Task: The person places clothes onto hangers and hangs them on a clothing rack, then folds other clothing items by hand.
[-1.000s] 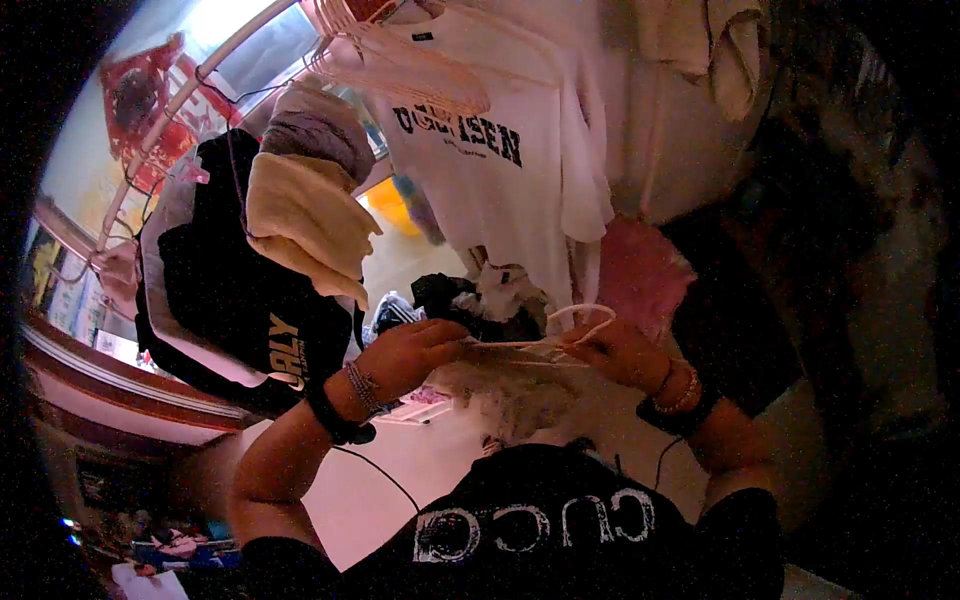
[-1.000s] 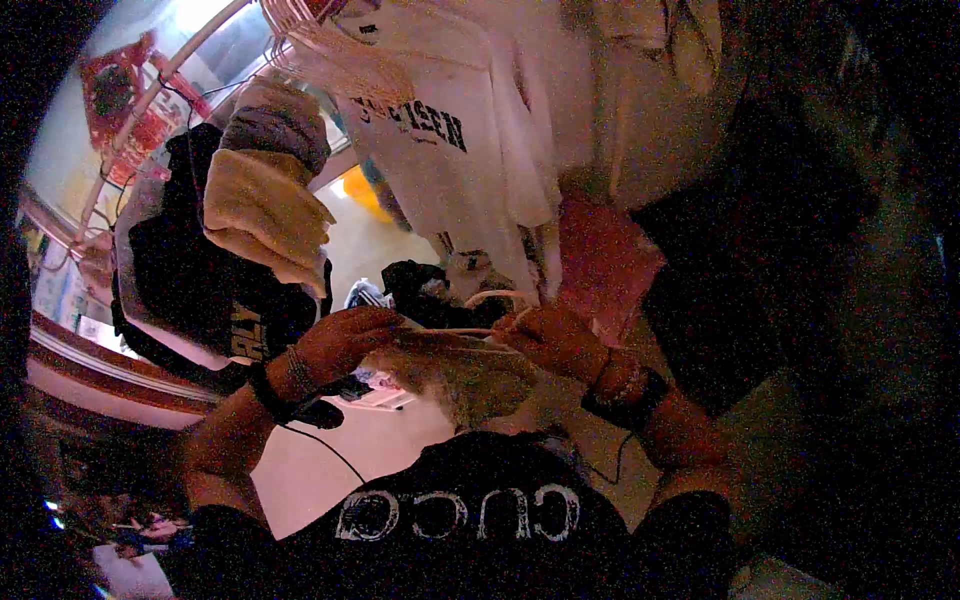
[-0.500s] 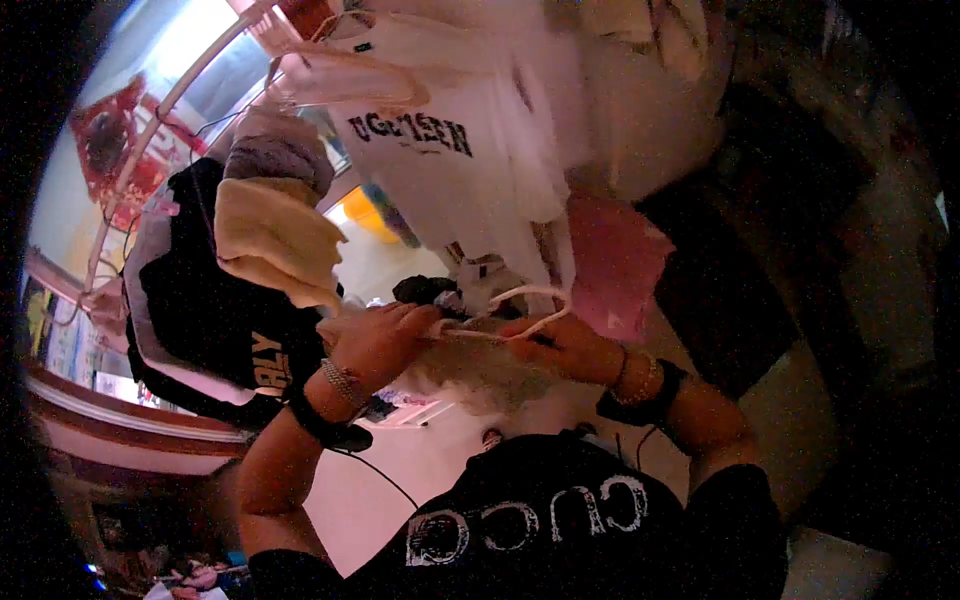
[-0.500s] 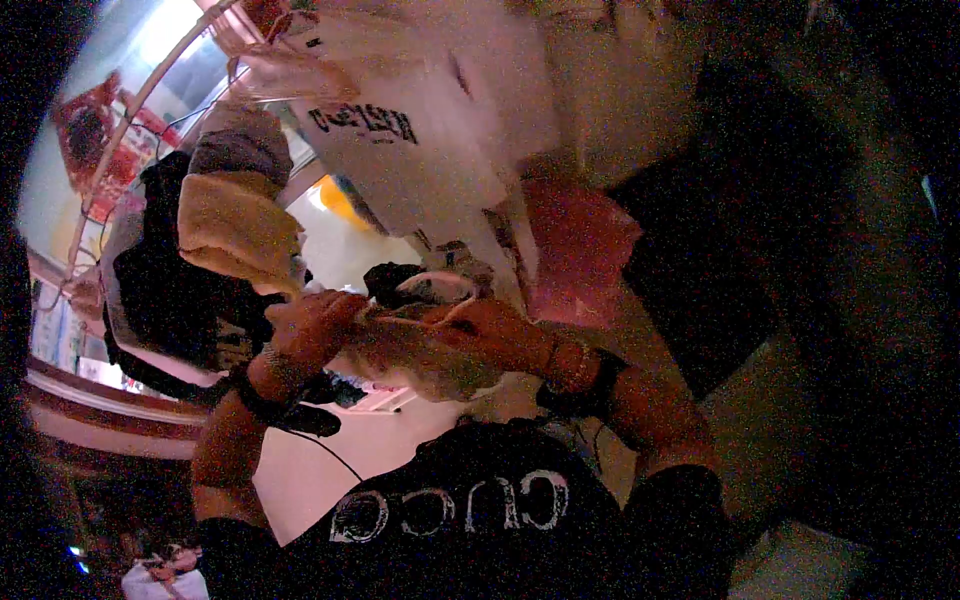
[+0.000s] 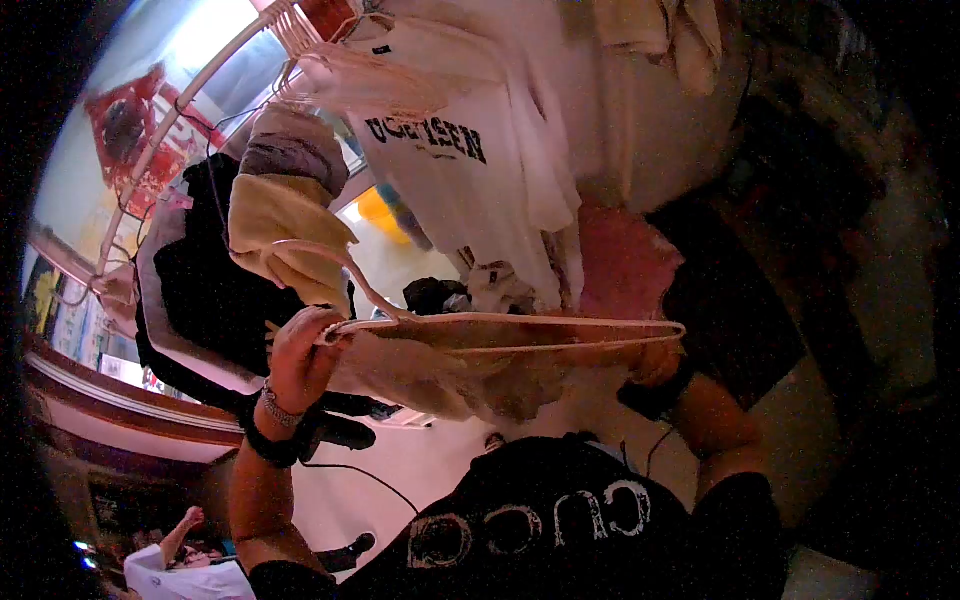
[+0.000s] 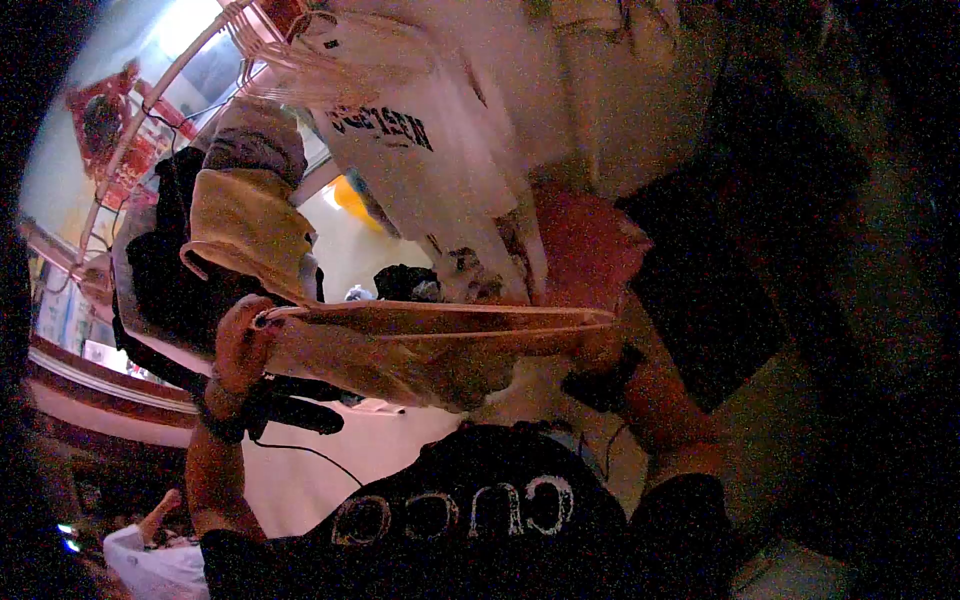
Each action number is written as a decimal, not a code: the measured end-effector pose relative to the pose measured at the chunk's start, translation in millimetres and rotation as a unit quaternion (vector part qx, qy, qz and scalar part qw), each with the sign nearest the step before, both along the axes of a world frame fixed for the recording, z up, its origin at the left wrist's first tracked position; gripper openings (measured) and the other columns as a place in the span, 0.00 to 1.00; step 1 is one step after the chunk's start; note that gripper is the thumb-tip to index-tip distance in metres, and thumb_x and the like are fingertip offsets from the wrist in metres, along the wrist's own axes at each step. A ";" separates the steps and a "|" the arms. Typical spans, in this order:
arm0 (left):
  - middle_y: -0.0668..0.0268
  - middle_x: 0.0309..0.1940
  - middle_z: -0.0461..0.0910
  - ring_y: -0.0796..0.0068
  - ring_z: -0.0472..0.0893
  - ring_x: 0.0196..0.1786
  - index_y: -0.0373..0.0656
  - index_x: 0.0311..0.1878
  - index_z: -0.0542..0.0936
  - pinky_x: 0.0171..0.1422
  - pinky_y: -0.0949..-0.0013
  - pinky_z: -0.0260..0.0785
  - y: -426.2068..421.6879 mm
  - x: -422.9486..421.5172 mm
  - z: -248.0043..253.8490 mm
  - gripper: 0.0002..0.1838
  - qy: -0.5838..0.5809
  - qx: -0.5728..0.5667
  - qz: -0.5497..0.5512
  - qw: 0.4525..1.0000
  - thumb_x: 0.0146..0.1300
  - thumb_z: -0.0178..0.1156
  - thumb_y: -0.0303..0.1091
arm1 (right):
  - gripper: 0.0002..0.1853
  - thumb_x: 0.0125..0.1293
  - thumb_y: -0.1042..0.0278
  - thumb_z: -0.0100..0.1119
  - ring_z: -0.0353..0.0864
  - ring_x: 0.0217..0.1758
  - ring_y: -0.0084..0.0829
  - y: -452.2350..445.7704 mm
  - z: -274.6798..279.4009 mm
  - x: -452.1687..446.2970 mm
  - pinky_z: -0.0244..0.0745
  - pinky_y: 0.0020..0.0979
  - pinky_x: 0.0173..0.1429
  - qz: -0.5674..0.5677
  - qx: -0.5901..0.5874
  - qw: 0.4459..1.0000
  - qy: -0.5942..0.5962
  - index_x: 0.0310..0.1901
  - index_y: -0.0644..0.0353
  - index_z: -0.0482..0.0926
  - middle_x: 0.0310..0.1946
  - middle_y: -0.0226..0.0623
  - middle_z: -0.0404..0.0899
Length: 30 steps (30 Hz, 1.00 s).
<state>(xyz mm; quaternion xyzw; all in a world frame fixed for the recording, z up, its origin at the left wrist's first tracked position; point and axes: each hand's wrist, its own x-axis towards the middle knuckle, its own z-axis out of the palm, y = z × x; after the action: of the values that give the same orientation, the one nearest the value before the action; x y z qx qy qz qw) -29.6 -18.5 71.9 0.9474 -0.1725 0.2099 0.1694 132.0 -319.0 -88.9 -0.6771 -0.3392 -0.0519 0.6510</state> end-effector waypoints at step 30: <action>0.55 0.35 0.77 0.52 0.77 0.39 0.41 0.39 0.76 0.41 0.61 0.72 93.5 -31.5 -124.0 0.10 0.036 -0.173 0.178 0.968 0.52 0.53 0.28 | 0.11 0.46 0.67 0.55 0.74 0.41 0.38 -16.8 74.4 48.9 0.65 0.44 0.55 -0.008 -0.437 0.747 -0.501 0.34 0.55 0.76 0.31 0.36 0.75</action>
<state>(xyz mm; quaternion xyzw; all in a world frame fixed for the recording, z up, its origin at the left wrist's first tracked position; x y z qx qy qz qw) -61.1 75.0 -52.1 0.9259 0.0442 0.2294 0.2968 180.9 -335.8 -14.5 -0.7667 -0.5970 -0.2353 0.0198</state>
